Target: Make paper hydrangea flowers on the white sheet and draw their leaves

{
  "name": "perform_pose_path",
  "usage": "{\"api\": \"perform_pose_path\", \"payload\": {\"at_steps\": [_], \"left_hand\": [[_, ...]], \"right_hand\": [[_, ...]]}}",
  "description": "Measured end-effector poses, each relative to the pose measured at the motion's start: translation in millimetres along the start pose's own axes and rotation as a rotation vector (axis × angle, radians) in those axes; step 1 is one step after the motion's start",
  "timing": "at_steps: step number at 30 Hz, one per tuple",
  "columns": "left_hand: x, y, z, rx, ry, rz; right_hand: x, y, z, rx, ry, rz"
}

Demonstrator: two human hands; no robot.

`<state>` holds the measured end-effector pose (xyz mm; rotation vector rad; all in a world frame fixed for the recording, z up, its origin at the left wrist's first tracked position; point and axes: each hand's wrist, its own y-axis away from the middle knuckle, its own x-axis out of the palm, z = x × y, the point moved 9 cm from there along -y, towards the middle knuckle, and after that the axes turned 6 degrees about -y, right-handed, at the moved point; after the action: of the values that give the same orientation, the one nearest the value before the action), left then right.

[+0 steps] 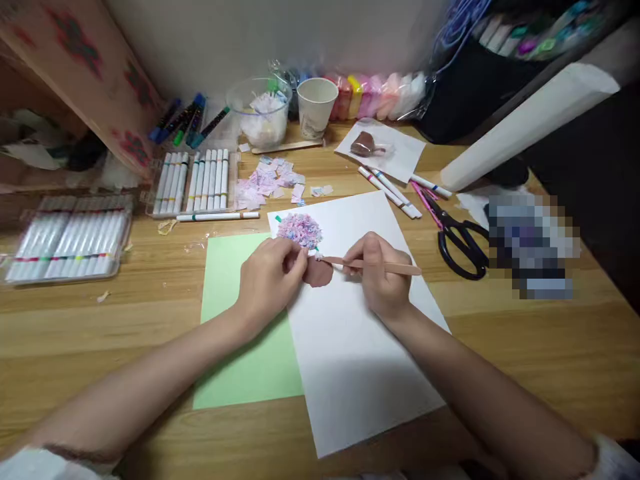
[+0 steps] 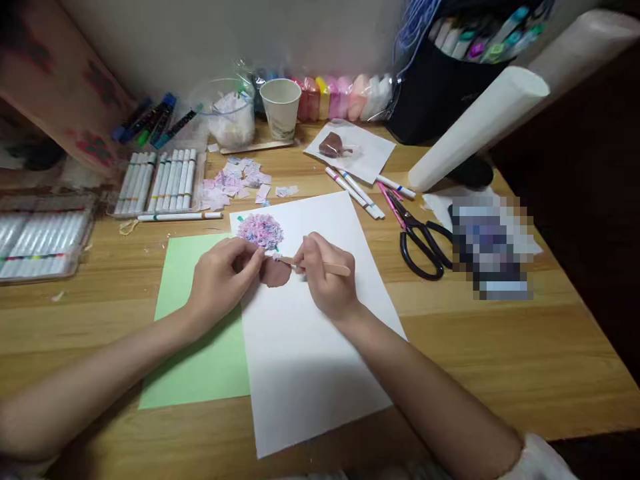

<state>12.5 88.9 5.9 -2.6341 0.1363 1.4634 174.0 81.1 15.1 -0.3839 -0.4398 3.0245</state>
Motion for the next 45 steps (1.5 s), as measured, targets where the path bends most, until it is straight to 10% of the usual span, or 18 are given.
{"api": "perform_pose_path", "payload": {"at_steps": [11,20,26,45], "left_hand": [[-7.5,1.4,-0.6,0.015,0.074,-0.059],[-98.5,-54.7,41.0,-0.015,-0.191,-0.373],[-65.6,-87.4,39.1,0.079,-0.401,-0.127],[-56.5,-94.2,44.3,0.110,-0.504,-0.117]], "right_hand": [[-16.3,1.5,-13.9,0.115,-0.254,-0.198],[-18.2,-0.7,-32.7,0.288,-0.478,-0.260],[-17.1,-1.1,-48.8,0.410,-0.552,-0.275],[-18.6,-0.6,-51.8,0.455,-0.600,-0.296]]}}
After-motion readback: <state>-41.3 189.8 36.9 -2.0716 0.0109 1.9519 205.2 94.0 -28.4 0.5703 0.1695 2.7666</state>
